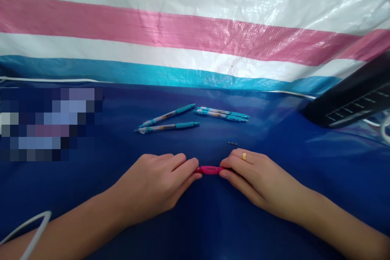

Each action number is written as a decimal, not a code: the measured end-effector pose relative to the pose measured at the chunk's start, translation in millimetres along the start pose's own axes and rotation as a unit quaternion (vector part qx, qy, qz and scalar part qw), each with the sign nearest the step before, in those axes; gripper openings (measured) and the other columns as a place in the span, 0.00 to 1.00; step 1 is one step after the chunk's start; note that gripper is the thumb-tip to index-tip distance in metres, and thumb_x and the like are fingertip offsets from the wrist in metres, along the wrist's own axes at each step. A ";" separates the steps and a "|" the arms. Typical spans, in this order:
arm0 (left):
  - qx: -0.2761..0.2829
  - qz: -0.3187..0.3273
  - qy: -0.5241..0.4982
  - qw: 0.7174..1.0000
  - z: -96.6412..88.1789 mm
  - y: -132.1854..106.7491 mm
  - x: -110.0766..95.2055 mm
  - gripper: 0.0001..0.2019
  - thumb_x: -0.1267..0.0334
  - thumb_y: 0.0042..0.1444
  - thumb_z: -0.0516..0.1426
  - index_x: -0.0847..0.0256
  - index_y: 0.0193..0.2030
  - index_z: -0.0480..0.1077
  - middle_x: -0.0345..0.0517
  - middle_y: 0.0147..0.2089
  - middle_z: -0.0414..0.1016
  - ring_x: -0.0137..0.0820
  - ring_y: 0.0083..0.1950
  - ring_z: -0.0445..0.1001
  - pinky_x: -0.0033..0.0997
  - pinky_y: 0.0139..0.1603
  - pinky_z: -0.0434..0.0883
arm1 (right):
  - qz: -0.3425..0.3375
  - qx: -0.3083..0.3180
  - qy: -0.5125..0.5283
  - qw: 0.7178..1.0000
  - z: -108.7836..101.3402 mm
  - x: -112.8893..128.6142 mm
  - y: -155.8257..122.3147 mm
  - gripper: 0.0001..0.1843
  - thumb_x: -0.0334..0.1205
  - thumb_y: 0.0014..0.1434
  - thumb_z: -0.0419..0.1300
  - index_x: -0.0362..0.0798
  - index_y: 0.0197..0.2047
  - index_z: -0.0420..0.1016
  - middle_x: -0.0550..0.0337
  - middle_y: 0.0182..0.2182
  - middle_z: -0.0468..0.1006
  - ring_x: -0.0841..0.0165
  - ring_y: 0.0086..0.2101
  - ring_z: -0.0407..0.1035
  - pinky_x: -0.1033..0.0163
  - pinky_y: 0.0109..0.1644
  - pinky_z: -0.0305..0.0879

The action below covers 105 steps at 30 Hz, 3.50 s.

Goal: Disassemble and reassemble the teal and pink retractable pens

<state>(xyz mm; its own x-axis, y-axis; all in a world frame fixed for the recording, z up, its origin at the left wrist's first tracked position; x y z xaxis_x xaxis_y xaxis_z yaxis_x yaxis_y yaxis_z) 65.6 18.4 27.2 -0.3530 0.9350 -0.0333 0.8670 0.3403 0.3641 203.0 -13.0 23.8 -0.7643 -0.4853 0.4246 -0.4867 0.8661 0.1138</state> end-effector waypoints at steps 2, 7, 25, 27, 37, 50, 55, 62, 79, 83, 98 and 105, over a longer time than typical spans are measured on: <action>0.000 0.000 0.000 1.000 0.2 -0.2 0.1 0.14 0.62 0.70 0.45 0.62 0.41 0.70 0.39 0.27 0.71 0.31 0.23 0.73 0.30 0.18 0.59 | 0.000 0.001 -0.003 1.000 0.3 0.4 0.3 0.17 0.39 0.71 0.44 0.45 0.44 0.73 0.56 0.32 0.75 0.65 0.33 0.69 0.60 0.37 0.65; 0.002 -0.001 -0.003 1.000 -0.1 -0.6 0.1 0.15 0.62 0.70 0.44 0.61 0.42 0.70 0.38 0.26 0.71 0.30 0.23 0.73 0.29 0.18 0.59 | -0.002 0.002 -0.005 1.000 1.3 0.4 0.0 0.16 0.39 0.71 0.45 0.45 0.44 0.73 0.56 0.32 0.75 0.66 0.33 0.70 0.61 0.36 0.65; 0.001 -0.001 -0.002 1.000 -0.7 1.1 -0.8 0.16 0.62 0.71 0.43 0.62 0.41 0.70 0.38 0.26 0.71 0.29 0.23 0.72 0.28 0.19 0.59 | -0.003 -0.004 -0.005 1.000 0.4 0.3 0.0 0.16 0.39 0.71 0.45 0.45 0.43 0.73 0.56 0.32 0.75 0.65 0.33 0.70 0.61 0.37 0.65; 0.001 -0.001 -0.002 1.000 0.1 0.5 -0.3 0.15 0.62 0.70 0.44 0.61 0.41 0.70 0.38 0.26 0.71 0.29 0.23 0.72 0.28 0.19 0.59 | -0.001 -0.001 -0.004 1.000 0.9 0.2 0.0 0.15 0.39 0.71 0.45 0.45 0.43 0.72 0.56 0.32 0.74 0.65 0.33 0.70 0.60 0.37 0.65; -0.008 0.010 0.008 1.000 -2.8 -0.6 -1.4 0.15 0.63 0.70 0.43 0.62 0.40 0.69 0.37 0.24 0.69 0.27 0.21 0.70 0.27 0.17 0.56 | 0.046 -0.005 0.049 0.998 -1.0 -4.9 -1.3 0.02 0.34 0.65 0.54 0.48 0.39 0.66 0.61 0.32 0.75 0.69 0.31 0.71 0.66 0.32 0.65; -0.010 -0.002 -0.008 1.000 -0.9 -0.4 1.2 0.15 0.62 0.71 0.44 0.62 0.41 0.70 0.37 0.25 0.70 0.28 0.22 0.72 0.28 0.17 0.57 | 0.027 -0.009 0.015 0.999 -0.4 -3.5 -0.2 0.07 0.37 0.68 0.52 0.46 0.40 0.69 0.59 0.32 0.74 0.66 0.32 0.69 0.63 0.34 0.64; -0.005 -0.006 -0.009 1.000 -2.3 0.3 1.1 0.16 0.62 0.71 0.43 0.62 0.41 0.70 0.38 0.25 0.70 0.28 0.22 0.72 0.28 0.17 0.58 | 0.038 -0.007 0.014 0.999 -0.9 -3.5 -0.1 0.08 0.40 0.68 0.53 0.46 0.42 0.70 0.57 0.34 0.74 0.64 0.35 0.69 0.60 0.37 0.66; -0.009 -0.004 -0.004 1.000 -2.8 1.8 -0.5 0.16 0.62 0.70 0.43 0.61 0.41 0.70 0.37 0.25 0.70 0.29 0.21 0.72 0.29 0.17 0.58 | 0.047 -0.011 0.025 0.999 -0.9 -6.3 -1.7 0.01 0.32 0.64 0.56 0.46 0.38 0.66 0.60 0.32 0.72 0.66 0.32 0.68 0.63 0.32 0.64; -0.013 -0.012 -0.005 1.000 -1.7 -0.3 1.3 0.15 0.62 0.70 0.44 0.61 0.40 0.70 0.37 0.25 0.70 0.29 0.22 0.71 0.29 0.18 0.56 | 0.021 -0.021 0.020 0.999 -0.8 -5.5 -1.3 0.06 0.40 0.67 0.53 0.48 0.44 0.67 0.58 0.35 0.73 0.64 0.36 0.69 0.60 0.38 0.65; -0.006 -0.007 0.002 1.000 -0.9 -0.3 0.5 0.15 0.62 0.70 0.44 0.61 0.41 0.70 0.37 0.24 0.69 0.29 0.21 0.70 0.29 0.18 0.56 | 0.003 -0.013 0.006 1.000 1.6 -3.7 -1.0 0.08 0.37 0.69 0.49 0.48 0.41 0.68 0.58 0.33 0.72 0.65 0.33 0.68 0.61 0.36 0.64; -0.012 -0.015 0.013 1.000 -2.7 -0.5 3.5 0.13 0.65 0.68 0.44 0.58 0.48 0.68 0.35 0.24 0.68 0.27 0.19 0.67 0.29 0.18 0.53 | 0.048 -0.039 0.032 0.998 -6.0 -8.0 -3.6 0.03 0.36 0.67 0.53 0.49 0.43 0.66 0.61 0.33 0.71 0.67 0.34 0.68 0.63 0.35 0.63; -0.017 -0.036 -0.004 0.999 -5.8 -0.9 12.3 0.12 0.68 0.65 0.45 0.61 0.39 0.69 0.38 0.27 0.68 0.27 0.22 0.67 0.29 0.19 0.54 | 0.040 -0.152 0.031 0.987 -26.9 -10.9 -8.0 0.05 0.36 0.66 0.53 0.49 0.43 0.69 0.60 0.33 0.74 0.67 0.33 0.70 0.64 0.37 0.66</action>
<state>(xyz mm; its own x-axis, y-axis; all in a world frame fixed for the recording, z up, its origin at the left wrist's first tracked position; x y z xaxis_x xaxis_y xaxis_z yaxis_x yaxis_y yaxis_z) 58.5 29.0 31.8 -0.4112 0.9089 -0.0686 0.8269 0.4037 0.3916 226.6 -11.5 42.4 -0.7634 -0.4142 0.4956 -0.2699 0.9017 0.3379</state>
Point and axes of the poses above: each hand's wrist, its own y-axis towards the middle knuckle, its own z-axis out of the palm, x = y × z, the point moved 7 cm from there along y, towards the middle knuckle
